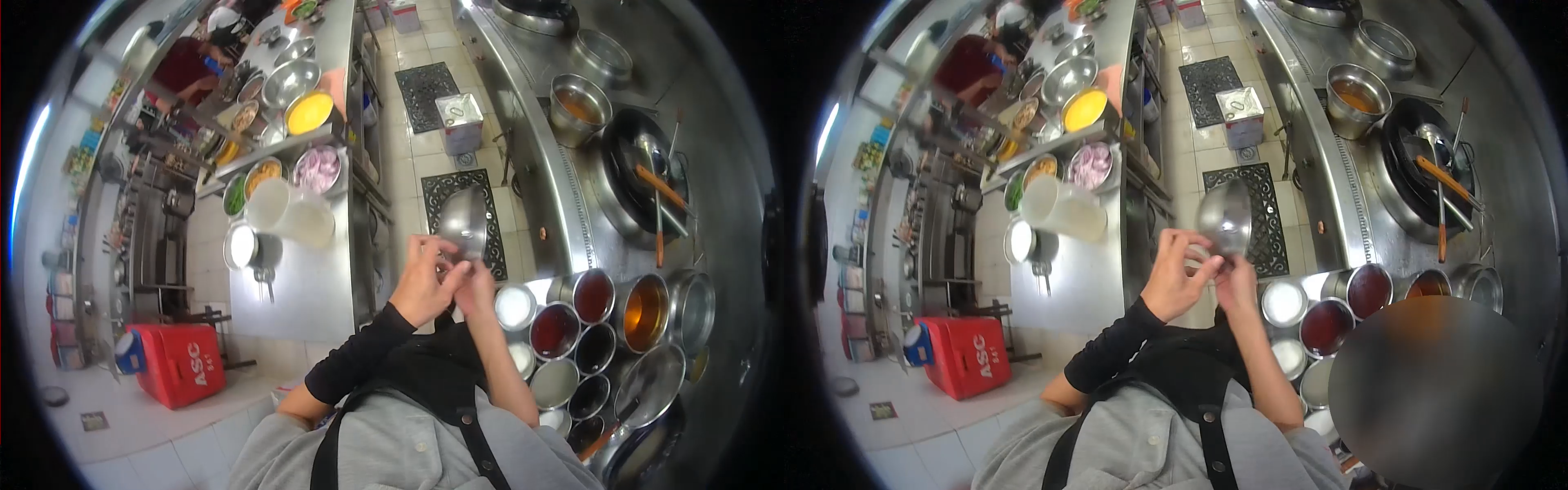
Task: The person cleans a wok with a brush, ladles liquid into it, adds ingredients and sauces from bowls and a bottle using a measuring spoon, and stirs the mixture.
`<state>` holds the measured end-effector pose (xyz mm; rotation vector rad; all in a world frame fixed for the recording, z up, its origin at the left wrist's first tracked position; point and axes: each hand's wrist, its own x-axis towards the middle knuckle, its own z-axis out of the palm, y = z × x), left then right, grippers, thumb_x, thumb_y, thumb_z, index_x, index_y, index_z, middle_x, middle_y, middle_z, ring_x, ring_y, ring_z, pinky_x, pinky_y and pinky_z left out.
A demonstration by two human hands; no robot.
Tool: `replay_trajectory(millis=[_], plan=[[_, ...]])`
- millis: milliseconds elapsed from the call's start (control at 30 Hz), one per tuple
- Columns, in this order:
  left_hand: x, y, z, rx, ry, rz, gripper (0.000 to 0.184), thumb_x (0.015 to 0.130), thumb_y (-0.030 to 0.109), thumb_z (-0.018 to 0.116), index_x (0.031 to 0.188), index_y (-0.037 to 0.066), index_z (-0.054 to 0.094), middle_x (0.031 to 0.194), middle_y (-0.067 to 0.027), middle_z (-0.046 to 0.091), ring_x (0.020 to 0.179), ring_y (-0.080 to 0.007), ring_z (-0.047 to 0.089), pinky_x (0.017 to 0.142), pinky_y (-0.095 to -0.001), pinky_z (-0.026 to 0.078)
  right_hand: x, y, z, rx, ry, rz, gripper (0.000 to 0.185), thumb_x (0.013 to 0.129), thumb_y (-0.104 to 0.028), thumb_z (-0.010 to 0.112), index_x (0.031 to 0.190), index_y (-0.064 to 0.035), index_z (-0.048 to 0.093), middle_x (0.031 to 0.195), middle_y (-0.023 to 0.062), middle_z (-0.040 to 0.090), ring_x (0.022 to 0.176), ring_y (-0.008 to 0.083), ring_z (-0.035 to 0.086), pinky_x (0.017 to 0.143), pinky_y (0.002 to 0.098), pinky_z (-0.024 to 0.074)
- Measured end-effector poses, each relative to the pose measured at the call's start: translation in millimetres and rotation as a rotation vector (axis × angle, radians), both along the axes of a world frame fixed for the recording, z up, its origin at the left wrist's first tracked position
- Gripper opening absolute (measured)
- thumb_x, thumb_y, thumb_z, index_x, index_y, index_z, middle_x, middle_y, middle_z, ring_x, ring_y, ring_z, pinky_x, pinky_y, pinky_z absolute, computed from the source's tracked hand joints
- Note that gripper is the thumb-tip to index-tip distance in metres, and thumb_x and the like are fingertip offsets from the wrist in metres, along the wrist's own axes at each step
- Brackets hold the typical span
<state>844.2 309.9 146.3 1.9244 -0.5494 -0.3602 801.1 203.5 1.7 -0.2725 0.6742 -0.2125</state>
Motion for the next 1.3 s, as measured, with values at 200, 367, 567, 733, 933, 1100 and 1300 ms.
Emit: replay_trajectory(millis=[200,367,567,733,933,1100,1300], plan=[[90.1,-41.2,24.6,0.097,0.036,-0.240,0.032,0.095,0.015,0.069,0.123,0.005,0.059,0.130,-0.0131,0.046,0.107,-0.0215,0.061,0.083,-0.0340,0.058,81.4,-152.1,-53.0,0.670,-0.428,-0.017,0.019,0.091,-0.012,0.055,0.076,-0.0015,0.047,0.079,0.0121,0.048,0.067,0.0178,0.046,0.057,0.0275,0.0405],[176.3,-45.8,34.8,0.179,0.029,-0.234,0.024,0.093,0.010,0.069,0.115,0.003,0.064,0.121,-0.0107,0.057,0.104,-0.0216,0.062,0.085,-0.0326,0.057,139.9,-212.5,-85.6,0.329,-0.209,0.026,0.029,0.096,-0.021,0.047,0.074,-0.0024,0.050,0.076,0.0124,0.053,0.068,0.0203,0.052,0.056,0.0298,0.0421],[319.8,-60.3,30.8,0.177,0.003,-0.140,0.021,0.095,0.007,0.066,0.115,0.001,0.065,0.128,-0.0130,0.060,0.113,-0.0212,0.064,0.097,-0.0335,0.053,262.6,-273.2,-152.4,-0.061,0.308,0.094,0.024,0.095,-0.018,0.050,0.090,0.0038,0.060,0.077,0.0124,0.060,0.071,0.0241,0.061,0.061,0.0309,0.0524],[471.0,-86.2,15.8,0.046,0.089,0.021,0.021,0.098,0.006,0.063,0.117,-0.001,0.064,0.128,-0.0112,0.063,0.113,-0.0175,0.064,0.099,-0.0324,0.052,376.0,-316.0,-189.8,-0.117,0.276,-0.073,0.014,0.096,-0.010,0.054,0.103,0.0022,0.057,0.080,0.0107,0.062,0.071,0.0244,0.064,0.061,0.0342,0.0576],[595.0,-92.4,26.9,0.104,0.082,0.128,0.021,0.098,0.007,0.063,0.117,-0.002,0.064,0.127,-0.0120,0.066,0.110,-0.0168,0.065,0.098,-0.0319,0.052,553.4,-346.9,-181.2,-0.275,0.454,-0.027,0.015,0.092,-0.009,0.058,0.100,0.0034,0.058,0.083,0.0113,0.061,0.073,0.0238,0.064,0.065,0.0344,0.0561],[656.9,-68.5,26.0,0.081,0.014,0.320,0.022,0.095,0.012,0.065,0.114,0.003,0.067,0.119,-0.0137,0.071,0.105,-0.0246,0.069,0.095,-0.0334,0.050,729.3,-322.4,-138.8,-0.488,0.325,0.140,0.024,0.090,-0.009,0.061,0.109,0.0056,0.058,0.089,0.0122,0.065,0.079,0.0219,0.065,0.070,0.0338,0.0573],[723.3,-18.5,1.1,-0.062,0.198,0.673,0.023,0.100,0.006,0.060,0.121,-0.004,0.062,0.123,-0.0112,0.067,0.111,-0.0136,0.063,0.097,-0.0278,0.048,954.7,-242.5,-93.8,-0.743,0.106,0.518,0.024,0.089,-0.010,0.064,0.105,0.0082,0.061,0.087,0.0112,0.066,0.073,0.0205,0.065,0.068,0.0319,0.0582]])
